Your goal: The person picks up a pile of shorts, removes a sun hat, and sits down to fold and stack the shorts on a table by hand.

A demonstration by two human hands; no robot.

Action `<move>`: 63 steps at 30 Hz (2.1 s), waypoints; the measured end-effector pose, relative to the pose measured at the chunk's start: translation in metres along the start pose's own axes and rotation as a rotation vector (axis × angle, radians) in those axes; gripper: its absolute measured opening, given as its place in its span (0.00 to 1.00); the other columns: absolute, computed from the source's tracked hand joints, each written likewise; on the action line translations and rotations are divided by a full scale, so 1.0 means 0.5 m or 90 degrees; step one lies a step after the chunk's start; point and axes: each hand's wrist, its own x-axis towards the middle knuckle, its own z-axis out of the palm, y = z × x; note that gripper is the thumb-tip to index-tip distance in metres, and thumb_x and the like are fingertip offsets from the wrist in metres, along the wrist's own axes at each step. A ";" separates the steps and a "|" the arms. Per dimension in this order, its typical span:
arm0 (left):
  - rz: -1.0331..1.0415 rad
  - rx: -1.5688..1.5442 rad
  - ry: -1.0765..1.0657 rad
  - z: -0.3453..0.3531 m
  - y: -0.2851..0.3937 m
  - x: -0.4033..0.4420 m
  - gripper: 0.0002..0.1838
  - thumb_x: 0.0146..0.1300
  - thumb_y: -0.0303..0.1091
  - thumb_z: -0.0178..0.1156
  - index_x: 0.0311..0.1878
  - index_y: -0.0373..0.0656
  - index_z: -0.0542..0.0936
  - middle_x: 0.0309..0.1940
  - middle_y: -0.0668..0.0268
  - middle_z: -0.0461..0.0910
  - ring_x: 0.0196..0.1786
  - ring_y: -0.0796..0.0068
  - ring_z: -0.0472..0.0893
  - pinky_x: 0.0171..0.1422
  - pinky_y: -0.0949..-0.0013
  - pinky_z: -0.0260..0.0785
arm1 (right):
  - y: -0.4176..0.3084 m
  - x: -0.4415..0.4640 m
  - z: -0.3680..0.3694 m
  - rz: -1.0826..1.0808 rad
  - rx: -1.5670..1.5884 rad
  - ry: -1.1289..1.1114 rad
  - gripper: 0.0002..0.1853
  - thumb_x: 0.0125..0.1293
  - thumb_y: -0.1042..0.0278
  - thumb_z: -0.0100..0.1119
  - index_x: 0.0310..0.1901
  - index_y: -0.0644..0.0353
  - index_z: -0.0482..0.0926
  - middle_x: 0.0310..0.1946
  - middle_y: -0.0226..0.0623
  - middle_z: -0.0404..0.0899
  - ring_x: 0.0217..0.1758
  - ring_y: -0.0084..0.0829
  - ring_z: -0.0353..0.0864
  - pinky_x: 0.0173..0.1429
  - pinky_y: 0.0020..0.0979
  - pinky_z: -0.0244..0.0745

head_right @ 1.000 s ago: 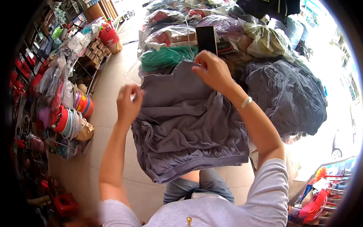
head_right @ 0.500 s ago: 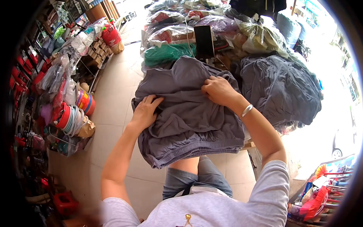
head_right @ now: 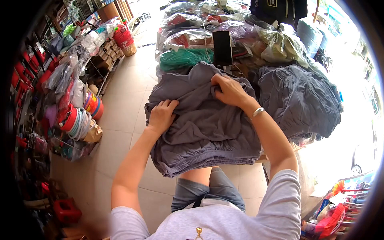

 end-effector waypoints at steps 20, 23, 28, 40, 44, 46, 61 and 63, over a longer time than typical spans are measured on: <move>-0.406 -0.415 0.099 0.053 -0.178 0.198 0.14 0.57 0.37 0.59 0.41 0.37 0.82 0.35 0.55 0.84 0.40 0.60 0.84 0.50 0.64 0.74 | 0.101 0.191 0.047 0.131 -0.078 0.131 0.09 0.55 0.64 0.64 0.37 0.56 0.83 0.33 0.41 0.82 0.41 0.42 0.83 0.46 0.39 0.76; -0.355 -0.432 0.165 0.063 -0.191 0.186 0.12 0.59 0.31 0.56 0.45 0.38 0.80 0.36 0.56 0.84 0.41 0.63 0.84 0.49 0.65 0.74 | 0.125 0.188 0.053 0.168 0.044 0.179 0.07 0.56 0.68 0.63 0.37 0.56 0.82 0.28 0.39 0.82 0.36 0.39 0.83 0.43 0.36 0.76; -0.282 -0.354 0.221 -0.064 -0.096 0.122 0.15 0.61 0.38 0.63 0.47 0.40 0.76 0.27 0.65 0.79 0.32 0.68 0.81 0.41 0.65 0.72 | 0.042 0.159 -0.013 0.080 0.211 0.236 0.14 0.63 0.61 0.65 0.45 0.60 0.81 0.26 0.32 0.78 0.28 0.28 0.75 0.39 0.31 0.74; -0.279 -0.513 0.244 -0.039 -0.092 0.244 0.20 0.56 0.26 0.64 0.54 0.46 0.76 0.34 0.62 0.80 0.39 0.67 0.82 0.45 0.64 0.73 | -0.002 0.203 0.005 -0.006 0.080 0.220 0.10 0.57 0.66 0.64 0.38 0.60 0.83 0.37 0.42 0.83 0.44 0.43 0.82 0.50 0.37 0.74; -0.251 -0.215 0.149 0.033 -0.120 0.249 0.18 0.59 0.33 0.64 0.53 0.53 0.76 0.41 0.63 0.81 0.43 0.58 0.82 0.46 0.55 0.73 | 0.033 0.210 0.061 -0.020 -0.201 0.193 0.11 0.59 0.61 0.64 0.43 0.51 0.81 0.38 0.36 0.81 0.47 0.38 0.80 0.51 0.40 0.70; -0.225 -0.130 0.160 0.039 -0.115 0.243 0.17 0.60 0.34 0.64 0.52 0.52 0.76 0.43 0.65 0.81 0.47 0.61 0.81 0.50 0.56 0.72 | 0.042 0.208 0.078 0.062 -0.227 0.171 0.11 0.61 0.62 0.63 0.45 0.50 0.81 0.41 0.34 0.80 0.49 0.36 0.79 0.52 0.40 0.69; -0.037 -0.066 -0.059 0.036 -0.081 0.145 0.37 0.66 0.58 0.54 0.72 0.49 0.63 0.72 0.58 0.63 0.75 0.61 0.59 0.77 0.54 0.48 | 0.055 0.118 0.072 -0.011 -0.255 -0.037 0.37 0.68 0.36 0.47 0.70 0.53 0.63 0.68 0.41 0.67 0.72 0.43 0.63 0.72 0.45 0.56; -0.057 -0.048 -0.067 0.018 -0.082 0.135 0.36 0.65 0.57 0.55 0.71 0.48 0.64 0.70 0.57 0.65 0.75 0.61 0.60 0.77 0.54 0.47 | 0.056 0.107 0.047 0.030 -0.292 -0.057 0.35 0.69 0.39 0.48 0.70 0.55 0.63 0.68 0.42 0.67 0.72 0.43 0.63 0.73 0.45 0.54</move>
